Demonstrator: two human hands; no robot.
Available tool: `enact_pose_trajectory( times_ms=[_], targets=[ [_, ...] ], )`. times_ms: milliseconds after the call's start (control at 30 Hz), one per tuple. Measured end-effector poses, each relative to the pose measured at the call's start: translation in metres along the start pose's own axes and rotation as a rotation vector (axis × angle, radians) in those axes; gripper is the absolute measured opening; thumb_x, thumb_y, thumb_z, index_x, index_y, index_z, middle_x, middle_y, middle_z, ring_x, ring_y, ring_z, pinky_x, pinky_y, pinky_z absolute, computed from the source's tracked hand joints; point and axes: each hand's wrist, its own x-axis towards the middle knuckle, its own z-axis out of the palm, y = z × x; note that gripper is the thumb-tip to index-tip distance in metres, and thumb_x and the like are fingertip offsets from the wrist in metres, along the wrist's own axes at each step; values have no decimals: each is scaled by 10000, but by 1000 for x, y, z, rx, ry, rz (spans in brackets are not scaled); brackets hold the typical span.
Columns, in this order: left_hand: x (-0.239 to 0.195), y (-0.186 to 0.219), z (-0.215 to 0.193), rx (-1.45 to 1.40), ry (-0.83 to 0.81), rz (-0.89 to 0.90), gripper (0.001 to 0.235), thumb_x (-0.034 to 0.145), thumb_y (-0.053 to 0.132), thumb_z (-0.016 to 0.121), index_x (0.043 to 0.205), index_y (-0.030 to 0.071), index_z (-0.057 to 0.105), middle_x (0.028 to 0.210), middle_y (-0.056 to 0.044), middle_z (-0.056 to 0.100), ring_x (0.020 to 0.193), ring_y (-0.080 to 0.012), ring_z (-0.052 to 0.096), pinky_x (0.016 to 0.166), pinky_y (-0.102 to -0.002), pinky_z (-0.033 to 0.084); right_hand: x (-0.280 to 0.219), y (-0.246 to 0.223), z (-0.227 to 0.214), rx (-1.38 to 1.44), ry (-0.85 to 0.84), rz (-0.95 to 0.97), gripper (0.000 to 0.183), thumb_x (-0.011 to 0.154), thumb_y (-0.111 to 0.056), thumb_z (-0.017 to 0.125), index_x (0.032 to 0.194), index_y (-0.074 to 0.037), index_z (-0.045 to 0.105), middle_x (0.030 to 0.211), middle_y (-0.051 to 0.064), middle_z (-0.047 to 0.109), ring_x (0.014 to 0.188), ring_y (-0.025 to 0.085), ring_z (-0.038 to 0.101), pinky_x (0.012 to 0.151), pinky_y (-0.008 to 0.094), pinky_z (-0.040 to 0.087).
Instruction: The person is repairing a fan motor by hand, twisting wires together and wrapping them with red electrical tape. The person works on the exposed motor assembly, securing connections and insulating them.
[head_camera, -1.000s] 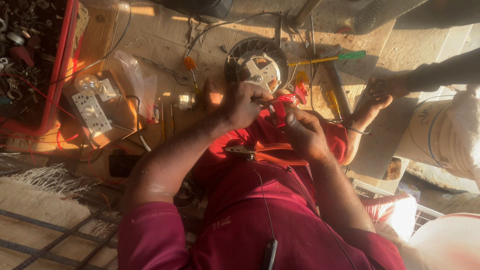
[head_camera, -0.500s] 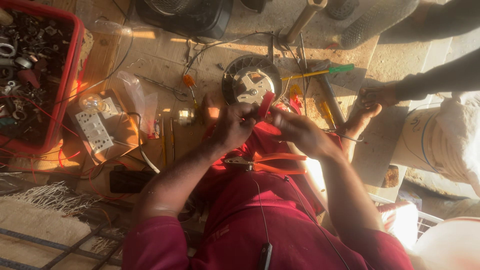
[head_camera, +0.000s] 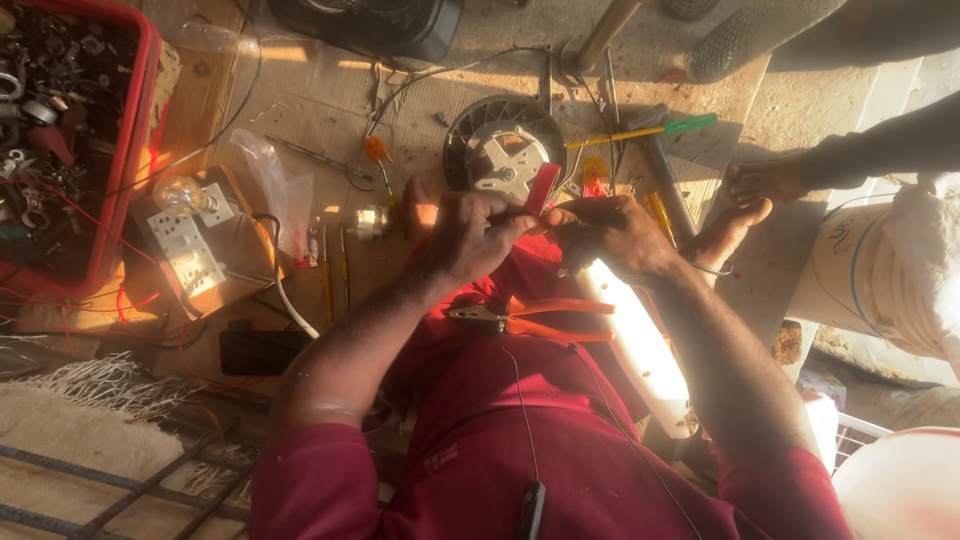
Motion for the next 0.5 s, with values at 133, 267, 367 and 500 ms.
enact_pose_trajectory(
  times_ms=[133, 267, 367, 500],
  targets=[
    [9, 4, -8, 56, -125, -44, 135, 956, 151, 715, 991, 42, 786, 826, -95, 782, 732, -124, 732, 657, -303, 581, 1, 12, -1, 2, -16, -161, 317, 947, -217, 664, 1185, -28, 753, 856, 62, 799, 753, 122, 765, 694, 282, 625],
    [21, 4, -6, 310, -218, 64, 261, 1020, 149, 698, 837, -32, 739, 745, -170, 716, 663, -239, 682, 671, -378, 533, 3, 26, 0, -44, -51, -374, 290, 944, -151, 670, 1195, -20, 738, 890, 46, 801, 767, 97, 771, 693, 254, 641],
    [21, 4, -5, 253, -225, 91, 184, 981, 147, 699, 913, -13, 762, 795, -183, 727, 700, -250, 726, 674, -373, 553, 3, 36, 1, -41, -16, -262, 280, 959, -160, 690, 1196, -23, 751, 846, 56, 788, 746, 100, 749, 680, 258, 614],
    [5, 7, -10, 37, -150, 208, 136, 960, 79, 664, 1026, -14, 738, 946, -143, 760, 879, -227, 768, 773, -339, 601, 10, 53, -4, 162, 6, -64, 319, 949, -188, 699, 1227, -37, 742, 845, 90, 752, 747, 183, 736, 661, 343, 590]
  ],
)
